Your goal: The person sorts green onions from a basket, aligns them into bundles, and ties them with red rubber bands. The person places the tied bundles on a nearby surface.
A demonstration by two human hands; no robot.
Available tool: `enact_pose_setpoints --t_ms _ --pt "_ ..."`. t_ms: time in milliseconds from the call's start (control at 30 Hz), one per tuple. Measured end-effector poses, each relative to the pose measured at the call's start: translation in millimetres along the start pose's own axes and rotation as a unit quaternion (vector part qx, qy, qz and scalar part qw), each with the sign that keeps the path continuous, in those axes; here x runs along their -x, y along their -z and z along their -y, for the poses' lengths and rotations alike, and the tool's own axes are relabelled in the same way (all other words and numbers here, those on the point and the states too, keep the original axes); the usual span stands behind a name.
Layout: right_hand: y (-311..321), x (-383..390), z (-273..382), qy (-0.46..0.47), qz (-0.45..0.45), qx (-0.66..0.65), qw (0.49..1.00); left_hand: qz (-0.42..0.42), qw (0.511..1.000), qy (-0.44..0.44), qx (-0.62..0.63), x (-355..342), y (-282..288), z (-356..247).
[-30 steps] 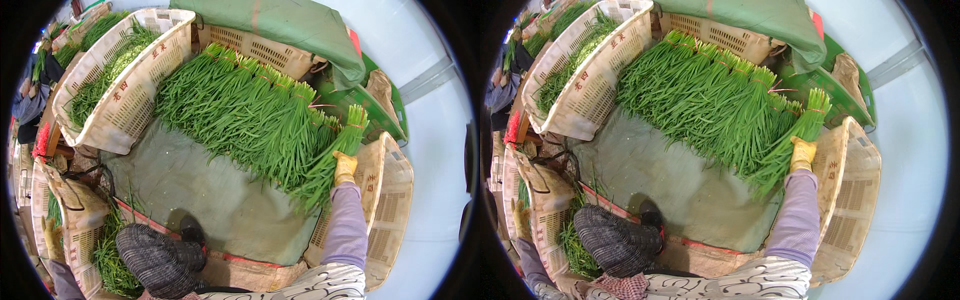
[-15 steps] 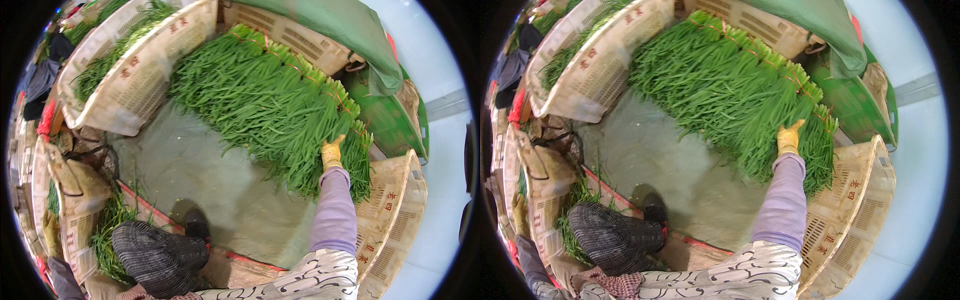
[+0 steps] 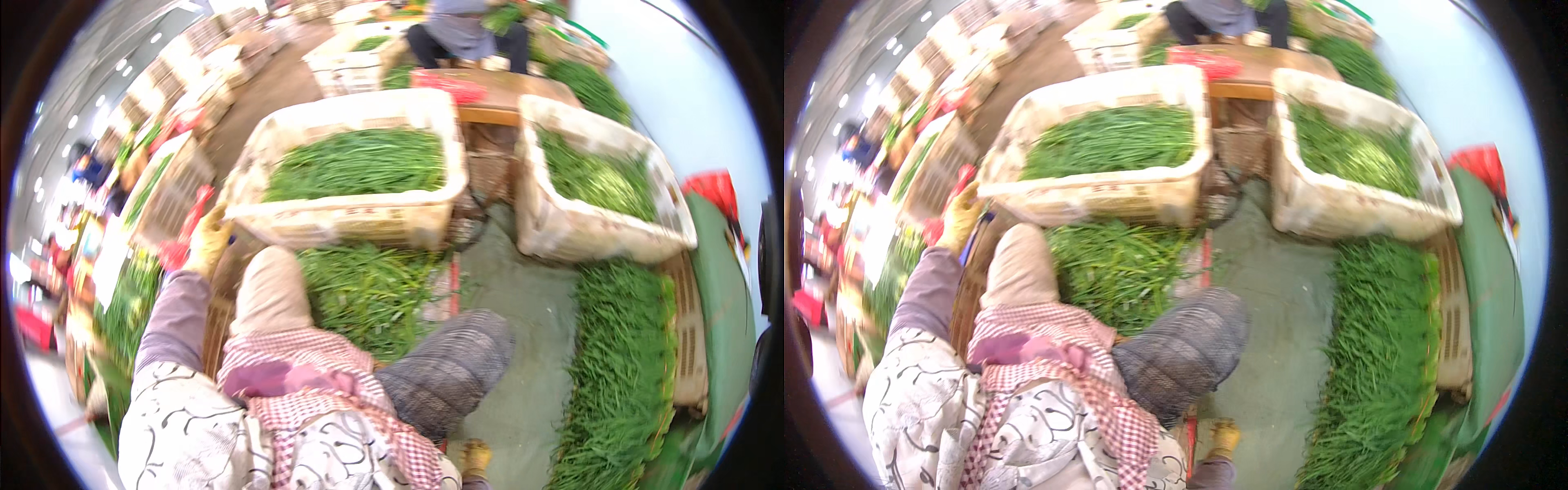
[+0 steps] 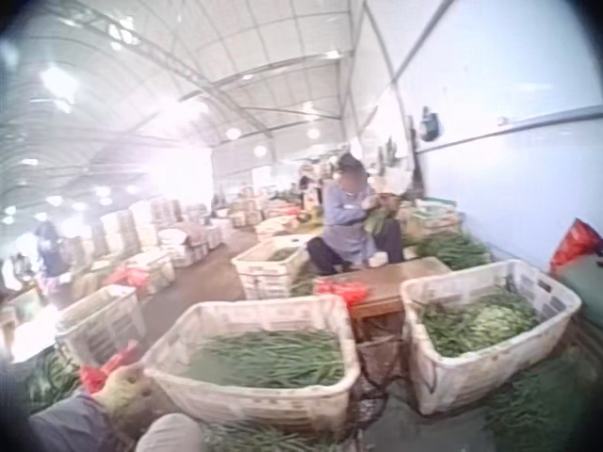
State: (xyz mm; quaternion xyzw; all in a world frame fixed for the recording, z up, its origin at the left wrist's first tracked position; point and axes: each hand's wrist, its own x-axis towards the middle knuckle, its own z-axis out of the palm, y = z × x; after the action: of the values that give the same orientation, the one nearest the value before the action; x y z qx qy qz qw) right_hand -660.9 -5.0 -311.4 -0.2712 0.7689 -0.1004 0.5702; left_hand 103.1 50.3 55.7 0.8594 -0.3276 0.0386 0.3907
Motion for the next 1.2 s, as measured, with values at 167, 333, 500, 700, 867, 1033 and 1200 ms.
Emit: enact_pose_setpoints --t_ms 167,333,500,700,867,1033,1200 --pt "-46 51 98 0.119 0.067 0.178 0.975 -0.035 0.971 0.237 0.005 82 51 81" --pt "-18 73 217 0.258 -0.026 0.344 0.903 -0.005 0.94 0.315 0.132 165 63 145" --pt "-3 134 388 0.456 -0.205 0.46 0.734 0.003 0.897 0.4 0.186 239 68 177" --pt "-148 252 518 0.662 0.017 0.116 0.741 0.0 0.864 0.461 0.202 259 68 160" --pt "-311 316 477 0.522 0.302 0.369 0.707 -0.104 0.886 0.379 0.247 229 78 155" --pt "-382 315 390 0.57 0.403 0.568 0.437 -0.185 0.939 0.286 -0.039 186 123 196" --pt "-378 288 390 0.466 0.401 0.642 0.458 -0.146 0.911 0.306 -0.236 134 138 263"
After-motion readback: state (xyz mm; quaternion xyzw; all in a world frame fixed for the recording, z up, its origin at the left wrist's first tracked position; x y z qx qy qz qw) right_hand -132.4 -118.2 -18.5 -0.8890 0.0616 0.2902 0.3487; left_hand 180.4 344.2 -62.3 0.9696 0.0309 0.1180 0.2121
